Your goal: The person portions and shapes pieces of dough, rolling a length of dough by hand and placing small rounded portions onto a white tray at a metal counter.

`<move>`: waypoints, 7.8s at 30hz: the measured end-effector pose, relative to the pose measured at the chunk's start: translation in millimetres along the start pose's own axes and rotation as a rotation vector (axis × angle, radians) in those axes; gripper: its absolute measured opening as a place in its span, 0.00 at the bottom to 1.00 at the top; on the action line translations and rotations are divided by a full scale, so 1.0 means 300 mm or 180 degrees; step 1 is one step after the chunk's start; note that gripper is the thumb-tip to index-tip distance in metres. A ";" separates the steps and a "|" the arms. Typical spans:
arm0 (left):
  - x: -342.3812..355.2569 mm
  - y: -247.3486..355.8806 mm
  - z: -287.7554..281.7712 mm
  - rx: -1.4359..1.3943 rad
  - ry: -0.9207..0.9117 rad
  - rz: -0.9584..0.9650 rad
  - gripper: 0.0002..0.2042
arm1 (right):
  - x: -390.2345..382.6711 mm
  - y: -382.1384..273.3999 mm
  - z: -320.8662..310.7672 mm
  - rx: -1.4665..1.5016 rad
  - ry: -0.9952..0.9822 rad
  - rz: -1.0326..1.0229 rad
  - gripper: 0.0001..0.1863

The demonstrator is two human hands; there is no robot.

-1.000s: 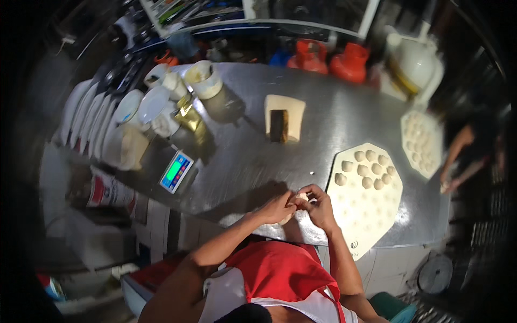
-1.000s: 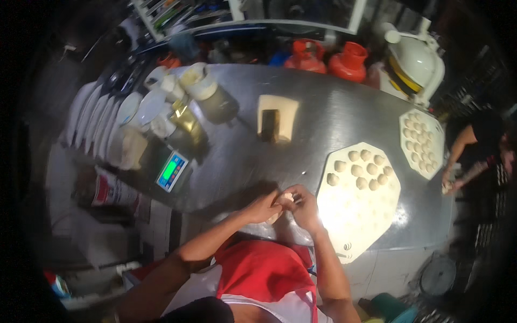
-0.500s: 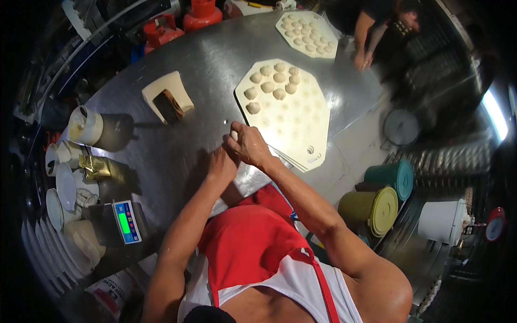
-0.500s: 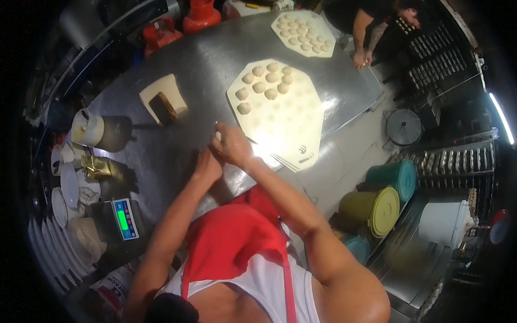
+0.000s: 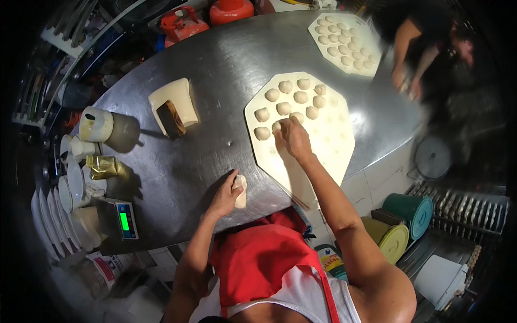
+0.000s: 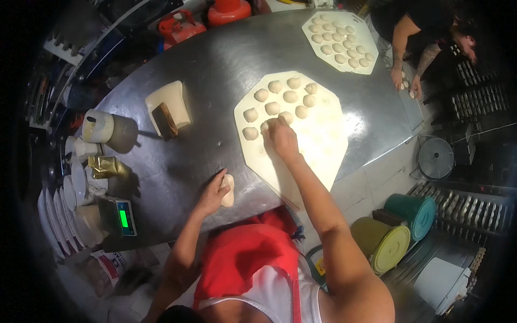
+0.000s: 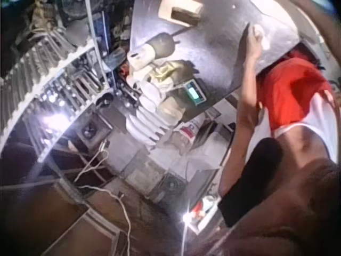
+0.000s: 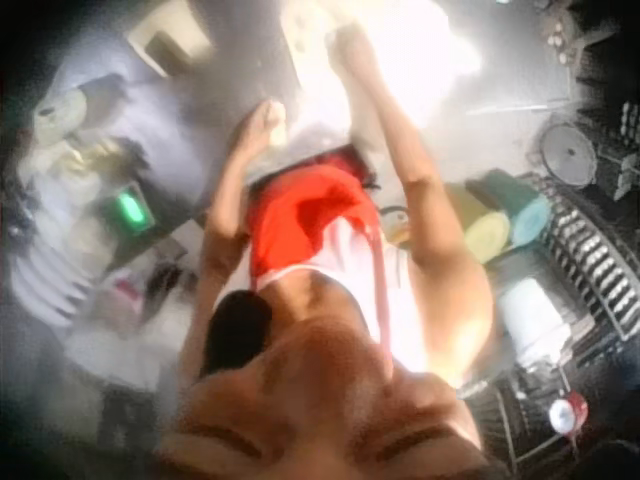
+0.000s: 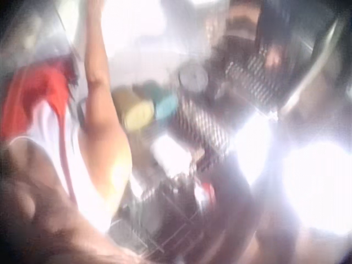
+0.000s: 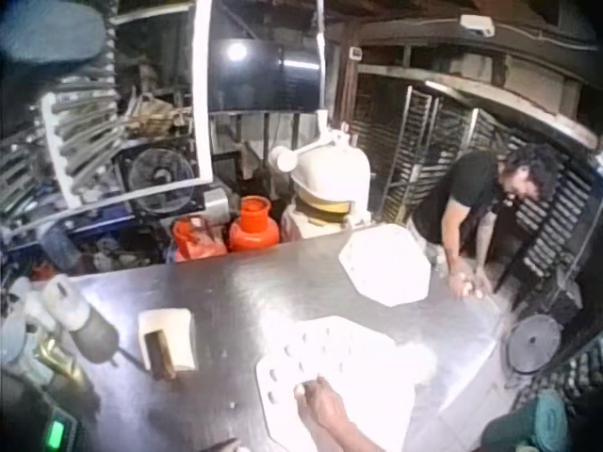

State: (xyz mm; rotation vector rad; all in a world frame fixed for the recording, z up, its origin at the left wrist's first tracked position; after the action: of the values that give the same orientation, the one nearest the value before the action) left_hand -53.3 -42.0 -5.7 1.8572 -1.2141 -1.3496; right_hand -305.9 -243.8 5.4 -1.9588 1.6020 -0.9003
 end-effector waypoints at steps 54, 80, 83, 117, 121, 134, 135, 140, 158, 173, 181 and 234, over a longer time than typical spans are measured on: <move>-0.291 0.132 -0.383 -0.1325 -0.0473 0.0273 0.17 | -0.343 -0.876 0.050 0.2356 -0.1556 0.0299 0.11; -0.290 -0.371 -0.224 0.1235 0.0850 -0.0244 0.18 | -0.241 -0.090 0.000 -0.0826 -0.0124 -0.0563 0.20; -0.386 -0.441 -0.163 0.1013 0.1051 -0.0272 0.17 | -0.237 -0.131 0.028 -0.0625 -0.0161 -0.0205 0.30; 0.885 -0.220 -1.207 -0.0729 0.1955 0.0570 0.19 | 0.579 -1.137 1.170 -0.1308 -0.1250 -0.1812 0.44; 0.851 -0.170 -1.234 -0.0667 0.1933 0.0225 0.20 | 0.675 -1.174 1.288 -0.1664 -0.1410 -0.1250 0.51; 0.239 -0.358 -1.113 0.0232 0.2290 0.0097 0.17 | -0.097 -0.814 0.602 -0.1270 -0.2302 -0.0773 0.43; 0.157 -0.369 -1.106 0.0303 0.2188 -0.0128 0.18 | -0.095 -0.798 0.560 -0.1150 -0.2248 -0.1143 0.42; -0.071 -0.418 -1.018 0.0979 0.2361 -0.0459 0.24 | 0.148 -0.917 0.611 -0.0768 -0.1996 -0.1416 0.44; 0.238 -0.397 -0.992 0.2128 0.2981 0.1416 0.14 | -0.006 -0.930 1.173 -0.0465 -0.1625 -0.2754 0.29; -0.465 -0.328 -0.217 0.1589 0.0885 0.0407 0.24 | -0.629 -0.419 0.436 0.0048 -0.2933 -0.2489 0.19; -0.465 -0.160 -0.345 0.2345 0.1728 0.1197 0.14 | -0.556 -0.596 0.296 -0.0093 -0.1481 -0.2715 0.15; -0.492 0.091 -0.304 0.1333 0.0106 0.1425 0.16 | -0.737 -0.755 0.064 0.0433 -0.0472 -0.0175 0.21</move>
State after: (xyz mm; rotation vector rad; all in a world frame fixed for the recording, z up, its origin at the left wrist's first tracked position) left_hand 8.4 69.5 115.1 1.7066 -1.8682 -0.8622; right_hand -162.9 20.7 106.3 -1.9348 1.3744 -0.8408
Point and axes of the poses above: each hand's wrist, its own x-axis towards the middle knuckle, its own z-axis out of the palm, y = z × x, the point moved 1 cm from there along x, towards the middle knuckle, and after that the axes turned 11 degrees about y, right-handed, at the moved point
